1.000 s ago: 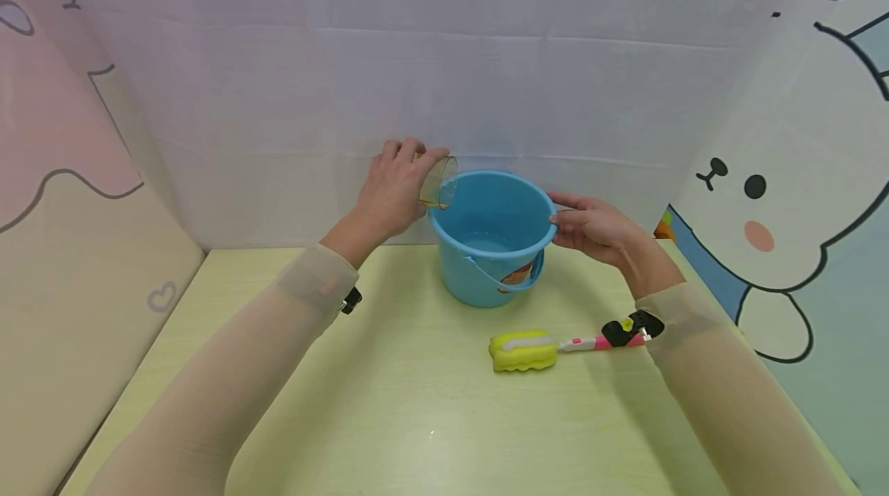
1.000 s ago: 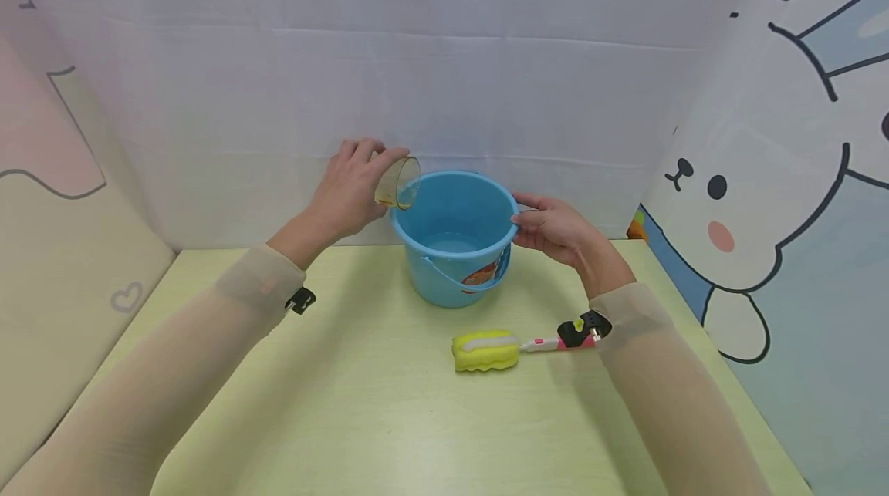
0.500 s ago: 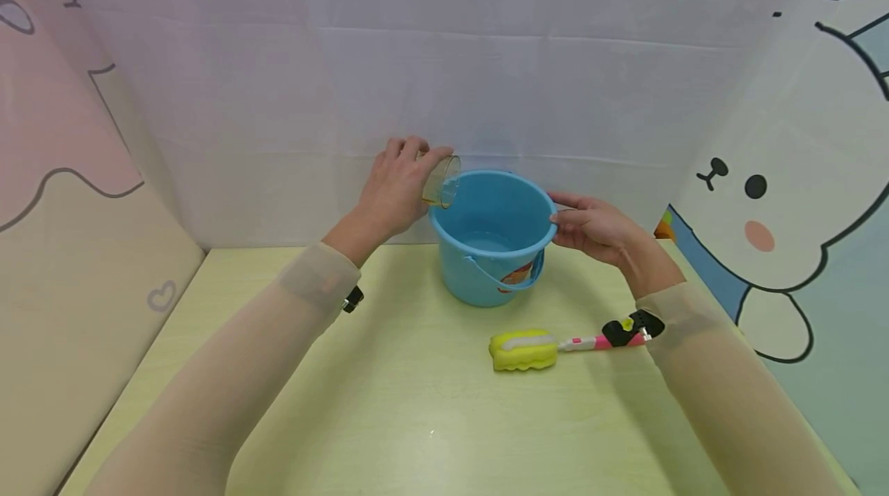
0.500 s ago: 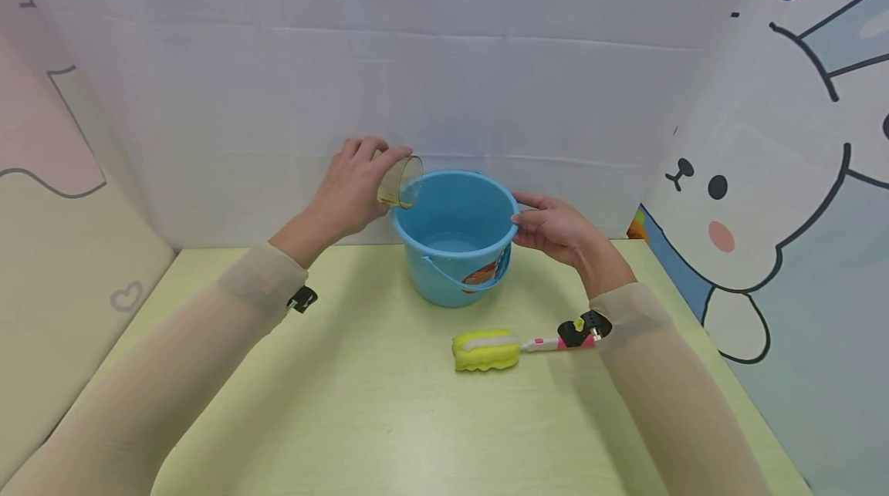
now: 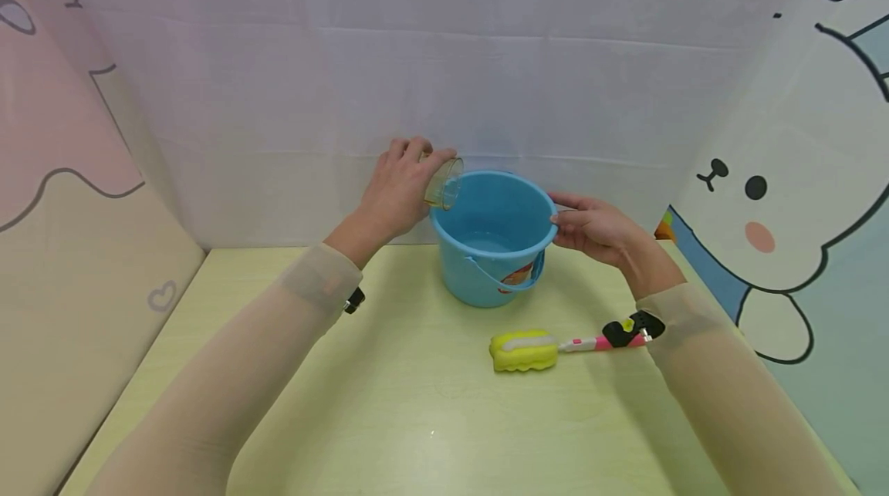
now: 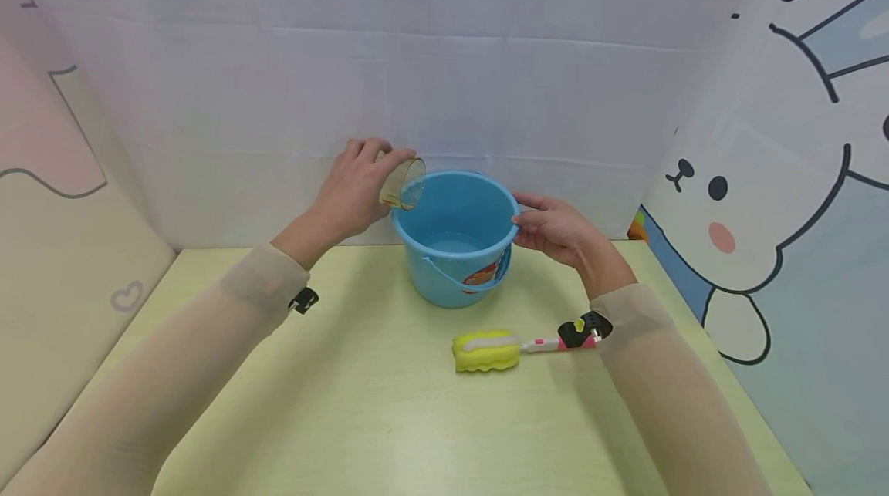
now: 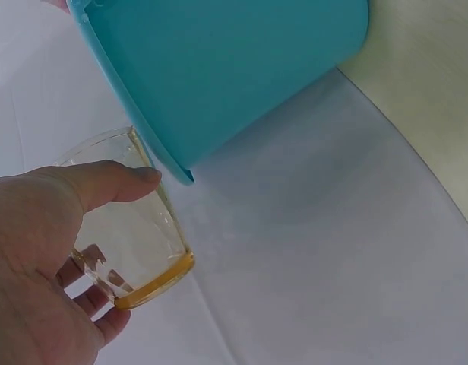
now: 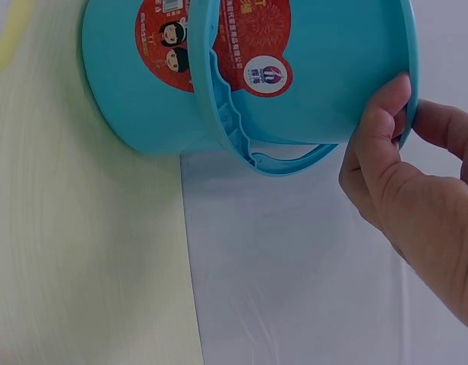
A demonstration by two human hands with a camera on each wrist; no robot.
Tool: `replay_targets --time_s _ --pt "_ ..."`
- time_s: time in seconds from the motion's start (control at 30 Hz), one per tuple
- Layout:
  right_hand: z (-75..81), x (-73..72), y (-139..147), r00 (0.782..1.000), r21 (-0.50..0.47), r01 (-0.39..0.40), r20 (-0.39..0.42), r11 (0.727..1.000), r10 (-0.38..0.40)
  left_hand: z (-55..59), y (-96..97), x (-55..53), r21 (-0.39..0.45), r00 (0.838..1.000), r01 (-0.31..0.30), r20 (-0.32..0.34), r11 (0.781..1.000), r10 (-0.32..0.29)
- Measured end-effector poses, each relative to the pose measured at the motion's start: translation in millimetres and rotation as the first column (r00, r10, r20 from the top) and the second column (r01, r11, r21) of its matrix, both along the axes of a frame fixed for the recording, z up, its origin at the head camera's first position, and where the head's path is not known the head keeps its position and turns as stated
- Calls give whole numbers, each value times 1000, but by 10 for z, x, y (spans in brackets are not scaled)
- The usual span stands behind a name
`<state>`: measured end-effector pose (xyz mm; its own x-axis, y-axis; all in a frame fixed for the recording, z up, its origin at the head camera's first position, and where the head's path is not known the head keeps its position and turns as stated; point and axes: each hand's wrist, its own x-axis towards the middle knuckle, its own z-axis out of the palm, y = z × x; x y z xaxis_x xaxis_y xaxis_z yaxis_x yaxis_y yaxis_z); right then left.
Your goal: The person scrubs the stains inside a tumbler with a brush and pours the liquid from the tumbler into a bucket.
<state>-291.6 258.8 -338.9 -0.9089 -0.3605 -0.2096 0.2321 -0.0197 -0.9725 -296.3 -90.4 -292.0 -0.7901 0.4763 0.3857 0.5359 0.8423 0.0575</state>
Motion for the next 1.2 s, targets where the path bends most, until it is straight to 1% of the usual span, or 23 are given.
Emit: replay_targets --time_s 0.3,0.67,1.2 --pt "10 9 15 1000 -5 -3 6 1000 3 -10 13 -15 -6 1000 14 -27 1000 -14" --pt "1 11 9 1000 13 12 14 1000 -12 -14 32 18 -10 999 30 -35 999 -31" --pt "-1 8 15 1000 7 12 20 1000 -12 -31 62 20 -20 995 54 -81 998 -56"
